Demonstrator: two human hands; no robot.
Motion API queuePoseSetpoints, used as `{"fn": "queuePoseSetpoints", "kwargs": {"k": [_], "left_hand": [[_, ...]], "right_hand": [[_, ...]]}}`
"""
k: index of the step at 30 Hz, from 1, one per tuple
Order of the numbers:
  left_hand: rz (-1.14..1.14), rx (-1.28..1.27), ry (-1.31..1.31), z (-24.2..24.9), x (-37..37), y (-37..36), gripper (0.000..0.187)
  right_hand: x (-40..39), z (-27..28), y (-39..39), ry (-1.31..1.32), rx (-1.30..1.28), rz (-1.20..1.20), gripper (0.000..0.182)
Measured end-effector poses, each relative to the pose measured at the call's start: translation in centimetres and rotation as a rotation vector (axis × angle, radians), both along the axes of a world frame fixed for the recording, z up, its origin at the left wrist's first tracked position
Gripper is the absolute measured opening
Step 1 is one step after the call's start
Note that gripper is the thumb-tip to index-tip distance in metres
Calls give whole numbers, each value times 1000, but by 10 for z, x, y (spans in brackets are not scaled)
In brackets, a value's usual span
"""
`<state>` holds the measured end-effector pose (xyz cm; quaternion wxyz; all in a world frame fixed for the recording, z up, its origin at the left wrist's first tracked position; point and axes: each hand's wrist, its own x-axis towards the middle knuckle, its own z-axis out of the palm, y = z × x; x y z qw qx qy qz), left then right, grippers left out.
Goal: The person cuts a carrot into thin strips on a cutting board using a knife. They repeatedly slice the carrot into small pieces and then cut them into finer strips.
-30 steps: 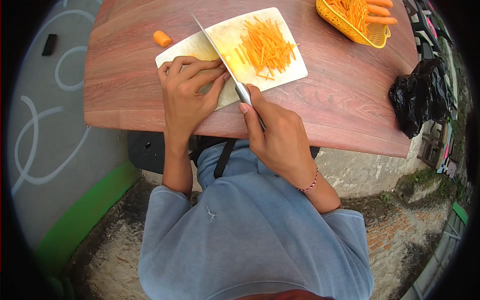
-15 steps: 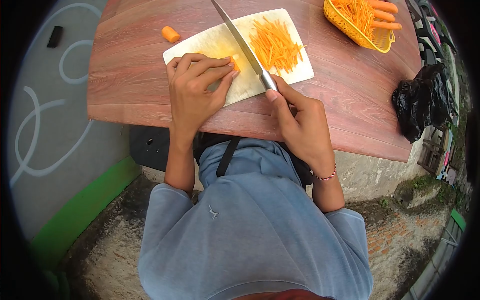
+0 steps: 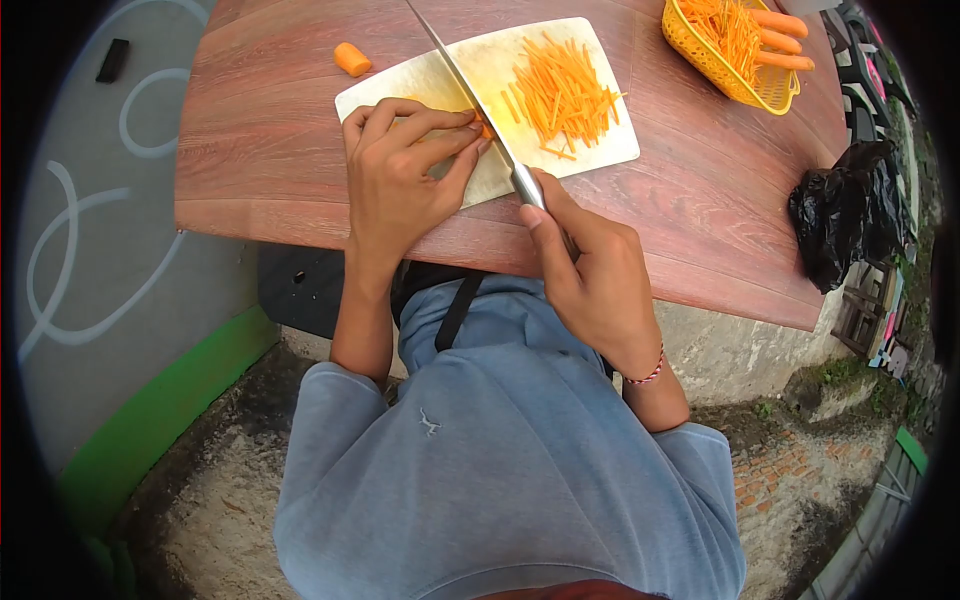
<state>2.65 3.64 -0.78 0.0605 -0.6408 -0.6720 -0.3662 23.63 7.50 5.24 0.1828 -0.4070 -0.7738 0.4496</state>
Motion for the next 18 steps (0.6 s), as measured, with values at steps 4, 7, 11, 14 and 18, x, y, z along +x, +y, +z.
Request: {"fn": "queuePoseSetpoints", "kwargs": {"k": [4,7,11,14,18], "left_hand": [[0,2,5,-1,-1,0,15],[-5,-4,10,0,-1,-1,15],[-8,-18,22,3,1,-2,16],[-14,0,59,1,1,-3,16],[-18,12,64,1,3,-3,16]], "right_hand": [[-3,-1,-8,-53,160,36,38],[-12,-11,-7,-54,220,32,37],[-32,-20,9,-6,290,32,38],[-30,-23,13,32,273,35,38],[-9,-7,14,24,75,30,37]]}}
